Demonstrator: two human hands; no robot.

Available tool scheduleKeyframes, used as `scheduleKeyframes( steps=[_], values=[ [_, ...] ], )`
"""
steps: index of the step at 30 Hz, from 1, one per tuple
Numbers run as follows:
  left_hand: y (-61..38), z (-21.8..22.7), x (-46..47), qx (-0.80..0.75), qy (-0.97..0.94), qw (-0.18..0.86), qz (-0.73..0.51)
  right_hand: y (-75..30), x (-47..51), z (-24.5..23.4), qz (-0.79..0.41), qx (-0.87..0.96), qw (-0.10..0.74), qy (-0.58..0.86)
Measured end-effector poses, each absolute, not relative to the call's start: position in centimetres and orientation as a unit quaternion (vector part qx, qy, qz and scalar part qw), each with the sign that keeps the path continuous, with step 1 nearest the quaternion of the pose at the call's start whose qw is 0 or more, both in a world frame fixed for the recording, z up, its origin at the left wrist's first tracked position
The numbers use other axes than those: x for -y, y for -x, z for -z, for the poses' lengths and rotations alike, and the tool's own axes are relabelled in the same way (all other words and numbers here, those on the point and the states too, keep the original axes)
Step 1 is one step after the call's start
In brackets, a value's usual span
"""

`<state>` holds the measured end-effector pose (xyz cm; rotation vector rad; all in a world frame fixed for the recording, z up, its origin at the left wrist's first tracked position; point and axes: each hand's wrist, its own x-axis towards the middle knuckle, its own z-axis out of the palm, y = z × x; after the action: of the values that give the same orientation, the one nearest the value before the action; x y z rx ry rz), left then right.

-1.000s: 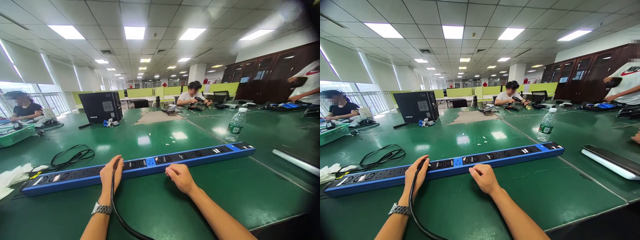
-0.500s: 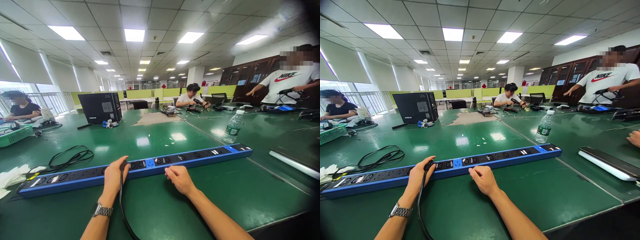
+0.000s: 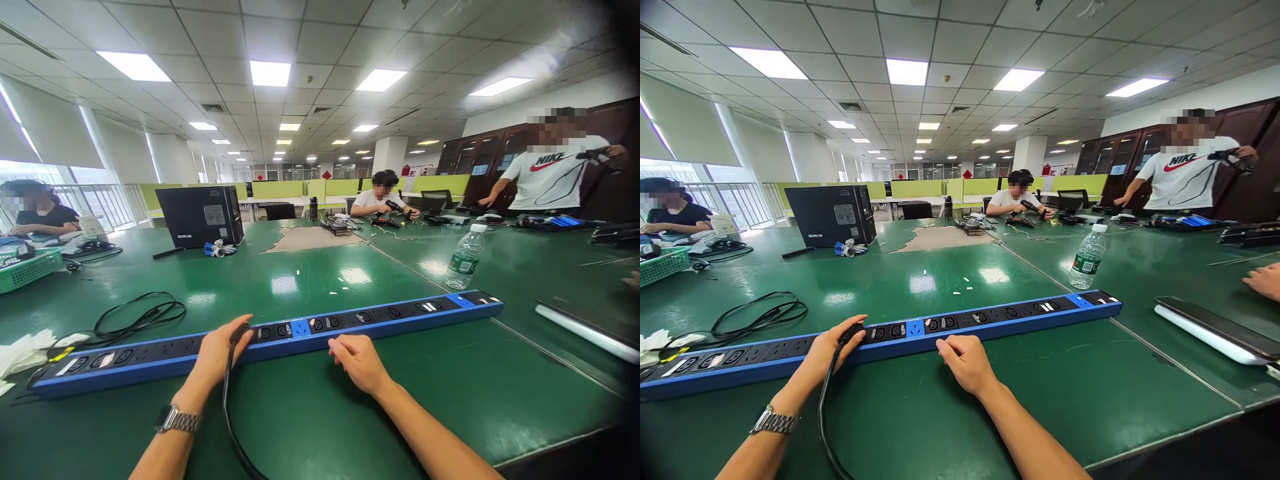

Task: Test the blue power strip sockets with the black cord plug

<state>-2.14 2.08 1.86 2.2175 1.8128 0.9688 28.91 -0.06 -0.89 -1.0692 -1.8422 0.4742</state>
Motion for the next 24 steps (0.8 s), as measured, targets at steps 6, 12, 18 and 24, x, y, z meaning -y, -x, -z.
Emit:
scheduleKeyframes(
  steps=[6,12,18,24],
  values=[
    [1.9,-1.5,-1.5,-0.565,-0.76,0.023,-0.32,-28.7,0.0,1.0,-0.184,0.752,0.455,0.44],
    [1.1,-0.2,-1.1,-0.574,-0.746,-0.024,-0.338,-28.7,-0.1,1.1,-0.165,0.76,0.453,0.436],
    [0.9,-0.6,-1.4,-0.563,-0.703,0.031,-0.434,-28.8,-0.2,1.1,-0.184,0.748,0.457,0.445],
    [-4.1,-2.1,-1.3,-0.556,-0.684,0.103,-0.461,-28.8,-0.4,1.1,-0.165,0.753,0.455,0.446]
  ],
)
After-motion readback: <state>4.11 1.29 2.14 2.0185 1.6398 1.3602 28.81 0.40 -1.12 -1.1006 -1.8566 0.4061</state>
